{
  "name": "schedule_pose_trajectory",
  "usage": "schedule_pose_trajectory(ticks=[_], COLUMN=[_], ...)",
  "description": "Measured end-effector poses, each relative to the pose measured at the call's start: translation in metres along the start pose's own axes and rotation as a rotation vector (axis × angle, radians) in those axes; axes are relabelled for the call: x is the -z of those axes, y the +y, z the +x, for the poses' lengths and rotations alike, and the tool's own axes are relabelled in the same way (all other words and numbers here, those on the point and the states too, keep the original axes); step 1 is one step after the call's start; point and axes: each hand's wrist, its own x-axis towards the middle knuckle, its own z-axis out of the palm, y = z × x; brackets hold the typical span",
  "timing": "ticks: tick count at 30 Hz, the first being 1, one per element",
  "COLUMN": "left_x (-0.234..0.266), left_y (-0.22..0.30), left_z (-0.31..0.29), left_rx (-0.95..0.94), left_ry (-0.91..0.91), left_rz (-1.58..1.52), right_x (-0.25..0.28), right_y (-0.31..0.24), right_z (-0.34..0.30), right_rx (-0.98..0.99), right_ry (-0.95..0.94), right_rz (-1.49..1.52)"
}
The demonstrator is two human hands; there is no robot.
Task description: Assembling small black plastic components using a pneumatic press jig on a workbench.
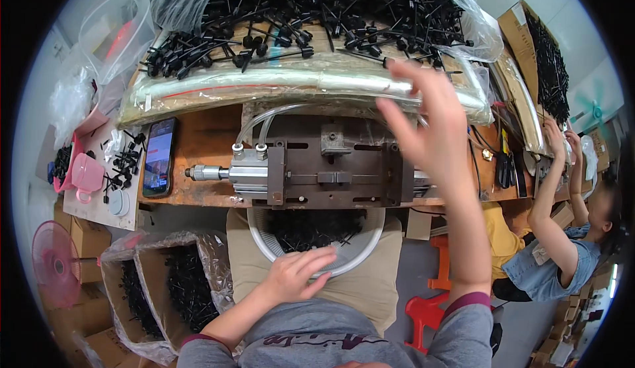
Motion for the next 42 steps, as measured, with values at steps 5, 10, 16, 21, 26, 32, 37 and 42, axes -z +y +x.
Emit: schedule_pose_trajectory(ticks=[5,10,16,21,26,32,37,42], left_x=[-0.008,-0.002,0.004,0.002,-0.004,0.001,0.005,0.009], left_y=[0.012,0.009,0.005,0.004,0.007,0.012,0.012,0.009], left_z=[-0.003,-0.019,-0.019,-0.009,-0.005,-0.003,-0.005,-0.006], left_rx=[-0.077,-0.074,-0.065,-0.106,-0.133,-0.113,-0.09,-0.081], left_ry=[0.039,-0.035,0.03,0.014,-0.006,-0.015,-0.041,-0.104], left_rz=[-0.029,0.074,0.105,0.082,0.08,0.086,0.031,-0.04], right_x=[-0.028,-0.05,-0.051,-0.041,-0.042,-0.049,-0.043,-0.043], right_y=[0.075,0.084,0.065,0.059,0.044,0.042,0.05,0.047], right_z=[0.077,0.119,0.114,0.104,0.109,0.109,0.107,0.099], right_rx=[-0.091,-0.29,-0.218,-0.085,0.01,0.105,0.061,0.012], right_ry=[-0.363,-0.733,-0.686,-0.641,-0.665,-0.601,-0.462,-0.509], right_rz=[-0.275,-0.276,-0.396,-0.274,-0.177,-0.289,-0.17,-0.128])
